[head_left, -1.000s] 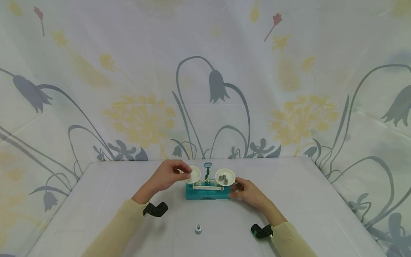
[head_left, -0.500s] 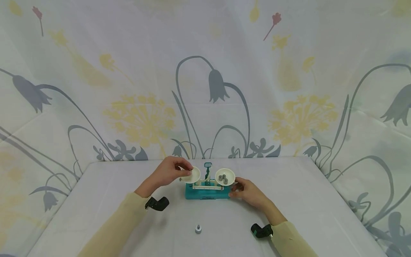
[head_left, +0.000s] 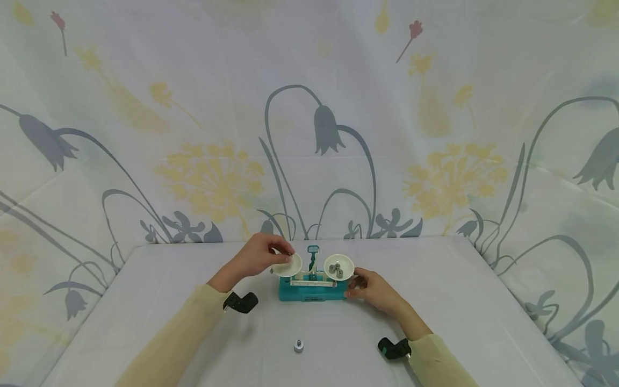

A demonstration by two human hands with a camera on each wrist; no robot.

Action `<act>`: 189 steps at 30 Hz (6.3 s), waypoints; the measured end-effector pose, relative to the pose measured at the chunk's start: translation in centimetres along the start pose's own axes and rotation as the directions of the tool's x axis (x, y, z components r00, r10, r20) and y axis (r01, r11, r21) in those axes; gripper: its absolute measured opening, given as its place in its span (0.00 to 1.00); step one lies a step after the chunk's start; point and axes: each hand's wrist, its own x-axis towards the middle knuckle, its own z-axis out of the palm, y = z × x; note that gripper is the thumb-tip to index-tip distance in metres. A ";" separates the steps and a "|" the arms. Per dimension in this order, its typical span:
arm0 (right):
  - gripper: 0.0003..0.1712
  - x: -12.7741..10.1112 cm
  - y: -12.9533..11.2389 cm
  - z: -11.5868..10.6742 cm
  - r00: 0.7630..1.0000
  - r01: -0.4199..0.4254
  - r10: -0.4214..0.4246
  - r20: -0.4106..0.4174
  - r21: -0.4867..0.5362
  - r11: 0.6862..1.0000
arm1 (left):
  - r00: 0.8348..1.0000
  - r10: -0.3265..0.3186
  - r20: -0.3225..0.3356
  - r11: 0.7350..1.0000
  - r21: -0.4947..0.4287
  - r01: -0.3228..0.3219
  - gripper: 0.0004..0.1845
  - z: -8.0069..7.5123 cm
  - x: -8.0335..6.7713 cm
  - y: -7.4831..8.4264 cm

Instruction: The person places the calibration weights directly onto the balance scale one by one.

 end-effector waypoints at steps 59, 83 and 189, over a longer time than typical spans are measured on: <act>0.26 0.0 0.4 0.1 0.999 0.040 -0.040 -0.012 -0.002 0.999 | 0.999 0.007 0.051 0.987 0.159 -0.015 0.05 0.9 0.1 1.1; 0.28 -0.1 0.2 0.2 1.000 0.017 -0.017 -0.017 0.008 1.000 | 0.998 0.057 0.012 0.986 0.158 -0.059 0.04 0.2 -1.0 1.1; 0.26 0.0 0.4 0.3 0.999 0.015 -0.014 -0.031 0.007 1.000 | 0.984 -0.012 0.175 0.975 -0.216 0.051 0.06 6.7 -8.9 -2.3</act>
